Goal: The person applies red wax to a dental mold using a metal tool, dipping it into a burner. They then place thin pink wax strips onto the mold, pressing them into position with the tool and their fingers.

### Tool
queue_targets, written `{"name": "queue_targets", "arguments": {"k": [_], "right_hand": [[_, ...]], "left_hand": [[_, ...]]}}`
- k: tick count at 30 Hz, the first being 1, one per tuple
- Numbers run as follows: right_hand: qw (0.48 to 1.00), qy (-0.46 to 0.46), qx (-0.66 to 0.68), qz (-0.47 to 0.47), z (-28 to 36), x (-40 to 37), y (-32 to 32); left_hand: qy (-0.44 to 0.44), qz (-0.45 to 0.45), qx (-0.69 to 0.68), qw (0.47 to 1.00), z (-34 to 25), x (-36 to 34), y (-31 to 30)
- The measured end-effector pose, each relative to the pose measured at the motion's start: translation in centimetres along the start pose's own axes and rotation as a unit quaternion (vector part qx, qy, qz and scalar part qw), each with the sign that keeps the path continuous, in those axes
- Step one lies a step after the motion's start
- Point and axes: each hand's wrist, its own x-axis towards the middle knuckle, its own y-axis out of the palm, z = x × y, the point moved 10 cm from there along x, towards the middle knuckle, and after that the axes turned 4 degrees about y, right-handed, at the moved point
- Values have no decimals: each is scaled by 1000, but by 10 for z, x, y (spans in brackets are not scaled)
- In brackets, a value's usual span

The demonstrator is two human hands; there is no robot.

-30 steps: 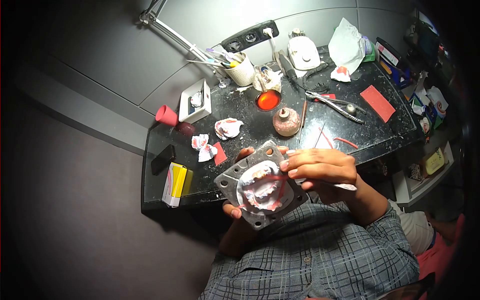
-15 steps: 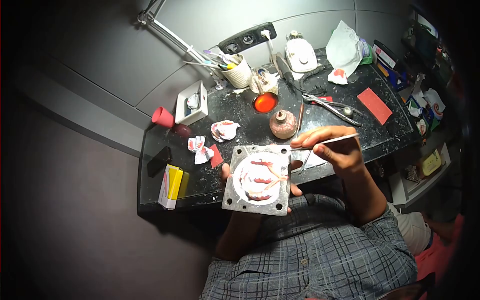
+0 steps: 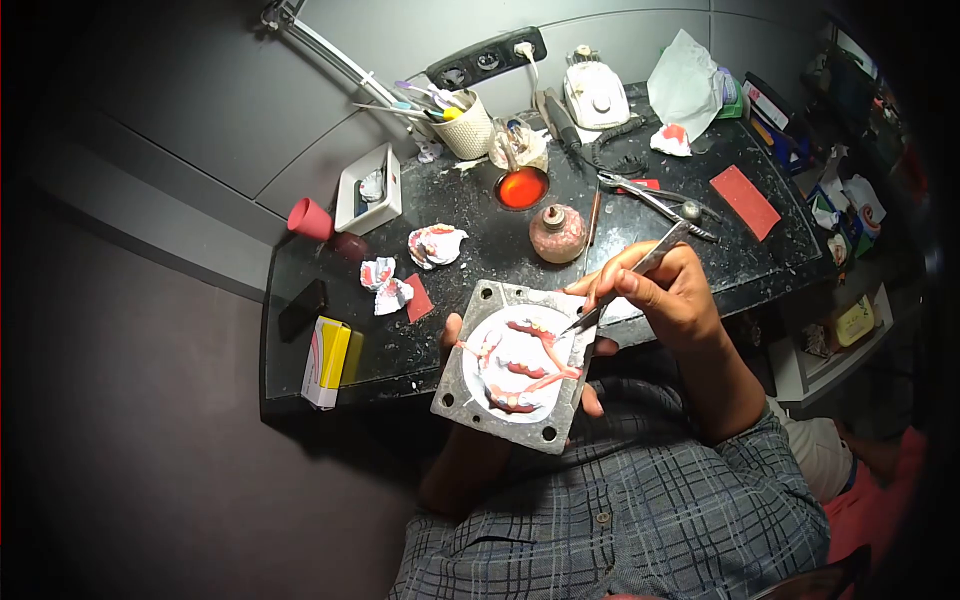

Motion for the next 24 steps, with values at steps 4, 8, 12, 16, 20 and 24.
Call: {"name": "queue_targets", "arguments": {"k": [4, 8, 12, 16, 20, 24], "right_hand": [[1000, -1, 1, 6, -3, -1, -1], [1000, 6, -6, 8, -7, -1, -3], [999, 36, 3, 1, -7, 0, -3], [993, 50, 109, 5, -13, 3, -7], [993, 25, 116, 0, -5, 1, -5], [999, 9, 30, -44, 2, -7, -11]], "left_hand": [[4, -19, 28, 999, -3, -1, -3], [-7, -19, 52, 998, -3, -2, -6], [-19, -6, 16, 1000, 0, 2, -6], [-18, 11, 16, 1000, 2, 2, -4], [0, 0, 10, 1000, 3, -8, -4], [9, -14, 41, 999, 0, -8, -8]]}}
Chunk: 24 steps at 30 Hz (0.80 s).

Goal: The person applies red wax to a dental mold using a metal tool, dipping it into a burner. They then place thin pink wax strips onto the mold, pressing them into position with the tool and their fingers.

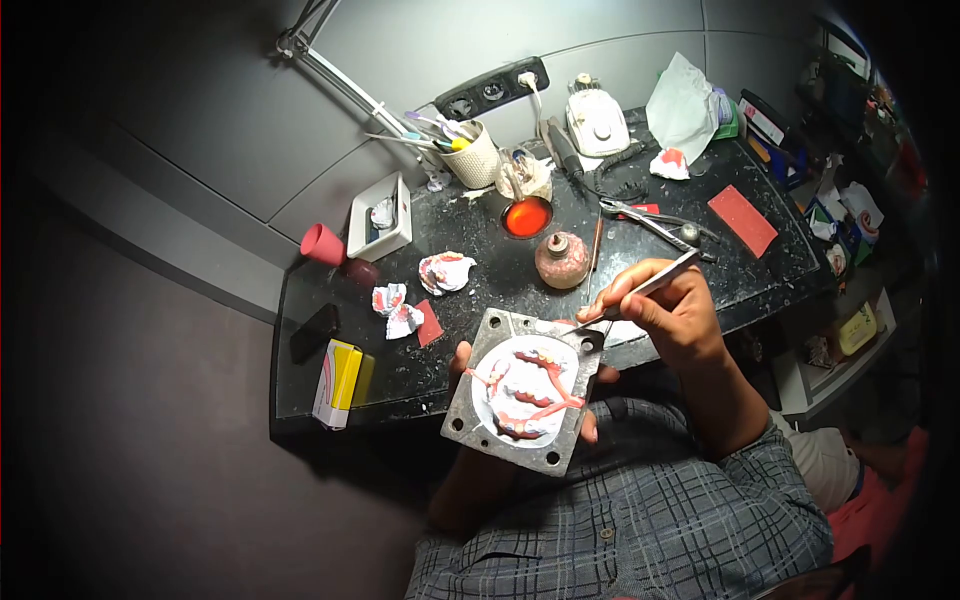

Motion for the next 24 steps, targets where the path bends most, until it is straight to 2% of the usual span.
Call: {"name": "queue_targets", "arguments": {"k": [3, 4, 6, 8, 11, 12, 13, 14, 16, 18, 21, 23, 24], "right_hand": [[999, -23, -21, 7, 8, -2, 5], [999, -22, -22, 8, 9, -2, 7], [993, -96, -51, 37, 25, -2, 19], [981, -144, -124, 32, 29, -6, 24], [936, -250, -232, 90, 41, -13, 45], [937, -244, -233, 91, 40, -12, 45], [929, -250, -254, 104, 41, -14, 48], [919, -256, -275, 117, 41, -17, 52], [930, -236, -253, 122, 38, -18, 55], [966, -203, -121, 105, 33, -15, 48], [969, -195, -118, 99, 34, -16, 50], [963, -196, -157, 100, 32, -20, 47], [963, -192, -157, 101, 32, -20, 48]], "left_hand": [[20, -25, 27, 999, -8, -3, -13], [20, 7, 40, 999, -12, -5, -18], [20, 39, 55, 998, -13, -7, -13], [80, -71, 122, 987, -19, -10, -16], [64, -103, 114, 986, -15, -13, -10], [47, -128, 123, 983, -13, -15, -14], [-43, -52, 114, 991, -7, -15, -6], [-41, -51, 106, 992, 2, -15, 0], [85, -50, -102, 990, -3, -10, 22], [16, -68, -41, 997, 1, -15, 15], [9, -26, -81, 996, -3, -13, 26], [0, -140, -135, 981, -7, -19, 12], [-17, -154, -130, 979, -13, -24, -19]]}}
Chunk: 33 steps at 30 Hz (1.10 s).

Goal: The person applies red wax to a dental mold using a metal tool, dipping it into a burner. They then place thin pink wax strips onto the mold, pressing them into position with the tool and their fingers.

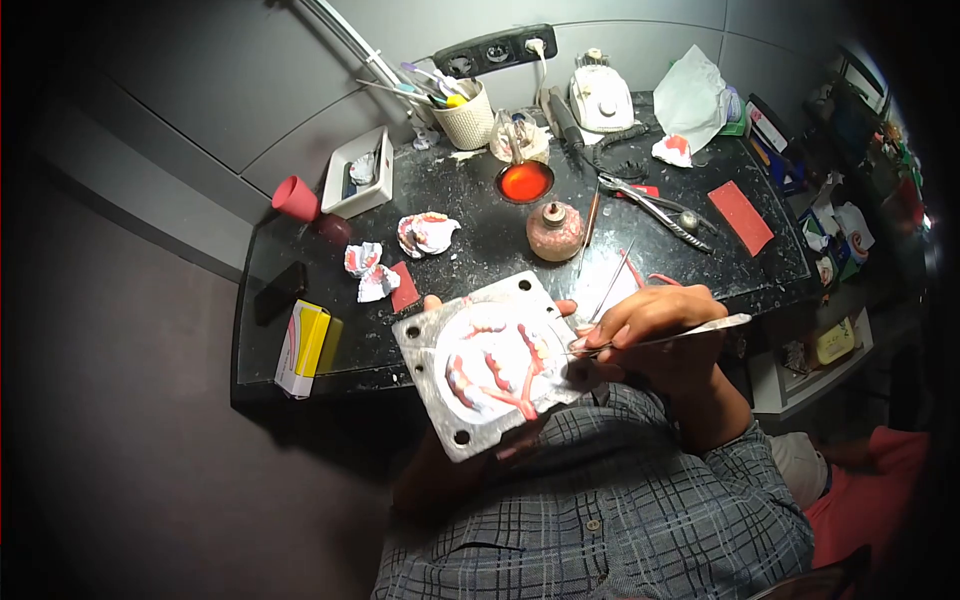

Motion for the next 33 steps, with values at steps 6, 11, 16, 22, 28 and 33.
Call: {"name": "queue_targets", "arguments": {"k": [6, 11, 16, 22, 28, 33], "right_hand": [[988, -63, -140, 34, 26, 6, 22], [984, -74, -138, 88, 21, 6, 34], [987, -50, -127, 80, 14, 5, 33], [988, -41, -125, 77, 13, 6, 30], [987, -53, -118, 96, 12, 9, 33], [987, -56, -113, 101, 9, 9, 31]], "left_hand": [[185, -13, -30, 982, -18, -1, -29], [137, 48, 24, 989, -22, -4, -17], [142, 58, 28, 988, -23, -7, -16], [146, 63, 38, 987, -24, -7, -15], [146, 63, 49, 986, -23, -4, -14], [144, 64, 53, 986, -22, -2, -15]]}}
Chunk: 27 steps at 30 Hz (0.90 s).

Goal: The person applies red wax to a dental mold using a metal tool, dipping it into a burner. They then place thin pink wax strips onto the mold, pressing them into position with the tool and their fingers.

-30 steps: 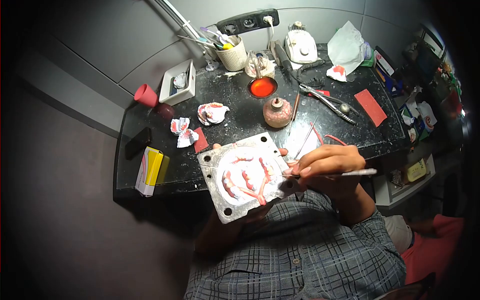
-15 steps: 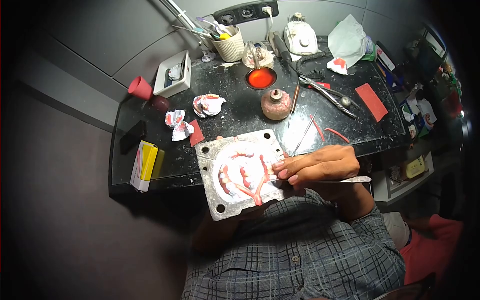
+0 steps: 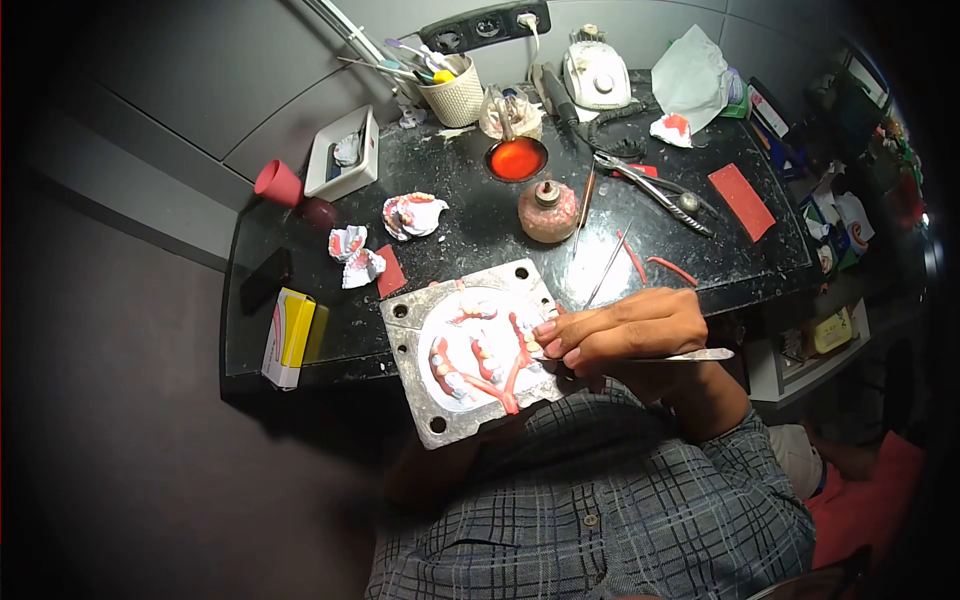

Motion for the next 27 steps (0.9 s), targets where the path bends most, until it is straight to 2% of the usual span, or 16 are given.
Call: {"name": "queue_targets", "arguments": {"k": [20, 27], "right_hand": [[999, -32, -38, -17, 1, -2, 1], [999, -17, 1, -42, 4, -3, 0]], "left_hand": [[0, 1, 8, 1000, 1, -1, 2], [2, -1, 10, 1000, 2, -3, 2]]}}
